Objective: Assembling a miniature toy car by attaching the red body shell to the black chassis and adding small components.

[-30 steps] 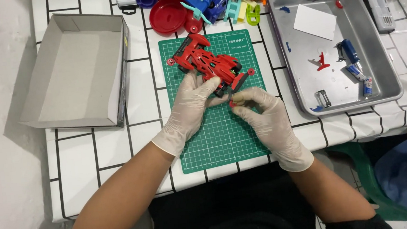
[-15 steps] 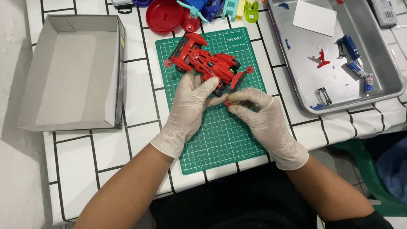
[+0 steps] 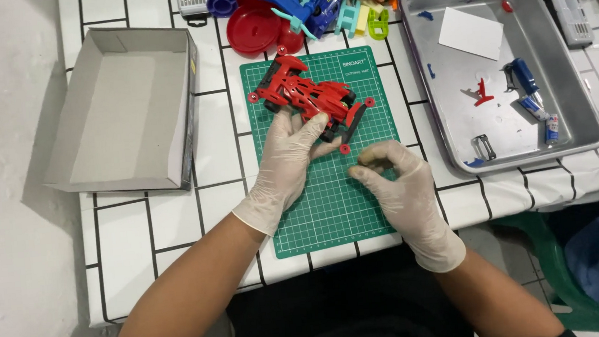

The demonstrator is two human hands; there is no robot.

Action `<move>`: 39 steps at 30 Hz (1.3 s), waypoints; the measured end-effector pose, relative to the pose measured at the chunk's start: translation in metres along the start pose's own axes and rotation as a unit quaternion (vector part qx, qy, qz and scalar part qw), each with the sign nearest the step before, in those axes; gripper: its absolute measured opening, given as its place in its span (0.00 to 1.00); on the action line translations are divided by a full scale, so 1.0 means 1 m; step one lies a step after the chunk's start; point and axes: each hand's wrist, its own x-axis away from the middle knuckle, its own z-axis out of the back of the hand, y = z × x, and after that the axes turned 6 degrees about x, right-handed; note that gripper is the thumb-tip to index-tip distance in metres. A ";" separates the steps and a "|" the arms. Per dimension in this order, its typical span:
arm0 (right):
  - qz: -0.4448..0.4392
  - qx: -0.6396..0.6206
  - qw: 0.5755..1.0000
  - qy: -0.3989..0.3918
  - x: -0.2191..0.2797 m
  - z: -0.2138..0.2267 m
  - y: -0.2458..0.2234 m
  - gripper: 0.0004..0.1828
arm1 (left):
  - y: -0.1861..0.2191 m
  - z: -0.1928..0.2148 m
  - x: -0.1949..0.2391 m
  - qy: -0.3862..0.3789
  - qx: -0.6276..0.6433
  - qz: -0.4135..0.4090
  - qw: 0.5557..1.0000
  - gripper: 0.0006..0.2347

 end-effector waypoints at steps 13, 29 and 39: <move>0.181 0.060 0.977 0.090 -0.014 0.098 0.033 0.13 | 0.003 0.006 -0.003 -0.004 0.046 0.025 0.999 0.11; 0.017 0.487 0.872 -0.049 -0.101 0.213 0.126 0.11 | -0.003 0.010 -0.007 -0.029 -0.017 0.056 0.998 0.20; 0.109 0.442 0.888 -0.066 -0.104 0.212 0.118 0.04 | -0.005 0.013 -0.009 -0.041 -0.013 0.073 0.996 0.22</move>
